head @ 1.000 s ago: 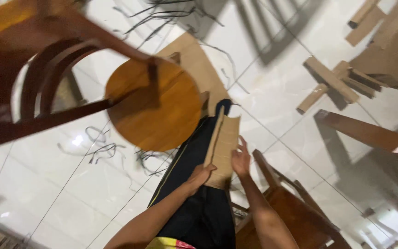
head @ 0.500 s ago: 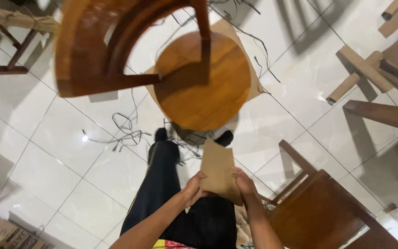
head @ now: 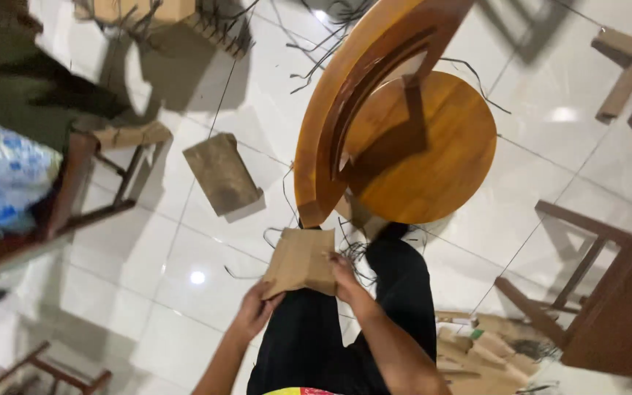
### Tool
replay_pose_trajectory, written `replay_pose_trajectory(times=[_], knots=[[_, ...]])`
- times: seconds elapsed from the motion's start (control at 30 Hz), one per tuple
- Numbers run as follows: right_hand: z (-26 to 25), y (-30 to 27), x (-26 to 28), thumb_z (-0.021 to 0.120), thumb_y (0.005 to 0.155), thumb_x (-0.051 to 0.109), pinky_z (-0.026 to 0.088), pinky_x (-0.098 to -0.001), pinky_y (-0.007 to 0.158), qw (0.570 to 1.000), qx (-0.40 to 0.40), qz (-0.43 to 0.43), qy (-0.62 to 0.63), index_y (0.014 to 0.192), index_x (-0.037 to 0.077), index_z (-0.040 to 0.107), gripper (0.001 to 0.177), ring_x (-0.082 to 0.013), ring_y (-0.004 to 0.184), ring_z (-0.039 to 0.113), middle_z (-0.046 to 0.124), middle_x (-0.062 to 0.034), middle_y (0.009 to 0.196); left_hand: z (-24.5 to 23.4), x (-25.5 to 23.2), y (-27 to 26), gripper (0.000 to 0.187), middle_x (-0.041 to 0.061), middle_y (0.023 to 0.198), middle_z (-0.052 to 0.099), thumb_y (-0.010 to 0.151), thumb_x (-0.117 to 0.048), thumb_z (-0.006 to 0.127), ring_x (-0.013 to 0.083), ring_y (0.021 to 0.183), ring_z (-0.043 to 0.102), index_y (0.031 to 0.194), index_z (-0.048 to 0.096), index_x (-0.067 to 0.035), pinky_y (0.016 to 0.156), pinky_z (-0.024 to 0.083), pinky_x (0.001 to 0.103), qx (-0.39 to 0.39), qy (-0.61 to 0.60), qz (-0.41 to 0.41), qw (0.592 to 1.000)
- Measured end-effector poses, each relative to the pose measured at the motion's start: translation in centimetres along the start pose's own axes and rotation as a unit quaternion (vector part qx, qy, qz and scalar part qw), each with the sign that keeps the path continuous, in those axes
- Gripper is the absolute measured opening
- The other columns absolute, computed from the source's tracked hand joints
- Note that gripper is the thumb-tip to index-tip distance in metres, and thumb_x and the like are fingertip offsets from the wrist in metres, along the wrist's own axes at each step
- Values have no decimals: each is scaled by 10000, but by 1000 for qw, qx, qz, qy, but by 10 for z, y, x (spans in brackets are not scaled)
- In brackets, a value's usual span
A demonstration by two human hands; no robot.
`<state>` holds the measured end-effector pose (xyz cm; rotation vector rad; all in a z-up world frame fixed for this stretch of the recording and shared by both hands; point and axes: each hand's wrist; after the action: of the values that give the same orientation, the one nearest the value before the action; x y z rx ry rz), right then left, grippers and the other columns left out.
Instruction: Wrapping a wooden chair leg with black plastic strips
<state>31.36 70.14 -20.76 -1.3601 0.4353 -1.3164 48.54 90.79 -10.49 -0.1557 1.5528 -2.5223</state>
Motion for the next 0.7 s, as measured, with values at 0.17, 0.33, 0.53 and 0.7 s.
replay_pose_trajectory(times=[0.17,0.33,0.53,0.7], knots=[[95,-26,65,549,983,127,377,-267,511,987,-103,-20,-119,1178,153,729,267,-98,571,437,625,8,849,100,-118,-37,732,274,1630,361,931,5,453,298,1147,620,1624,320,-188,922,551,333,-88,348,-45,932],[62,45,81,606,960,197,498,-360,723,977,-126,-167,-43,1021,79,661,144,-252,808,642,692,-73,902,124,-177,62,479,119,842,640,939,-51,553,184,716,515,1408,651,-33,648,418,290,51,620,54,781],[97,11,101,617,903,56,559,-342,795,883,-278,-285,-250,1303,106,592,404,-234,886,704,720,-81,1103,147,-213,109,443,115,1092,726,928,-86,545,202,881,643,1366,593,-39,769,517,302,129,711,135,678],[189,-41,186,736,785,89,503,-386,971,870,-291,-340,-207,1459,93,447,733,-295,1179,666,655,-127,1355,188,-266,151,483,13,816,610,863,-54,583,162,716,548,1317,689,-183,702,490,272,148,793,202,555]])
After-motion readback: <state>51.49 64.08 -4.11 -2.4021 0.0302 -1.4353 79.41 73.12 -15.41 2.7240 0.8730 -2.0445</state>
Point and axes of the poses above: each hand's wrist, its own y-axis towards the middle knuckle, its own z-axis out of the palm, x = y × z
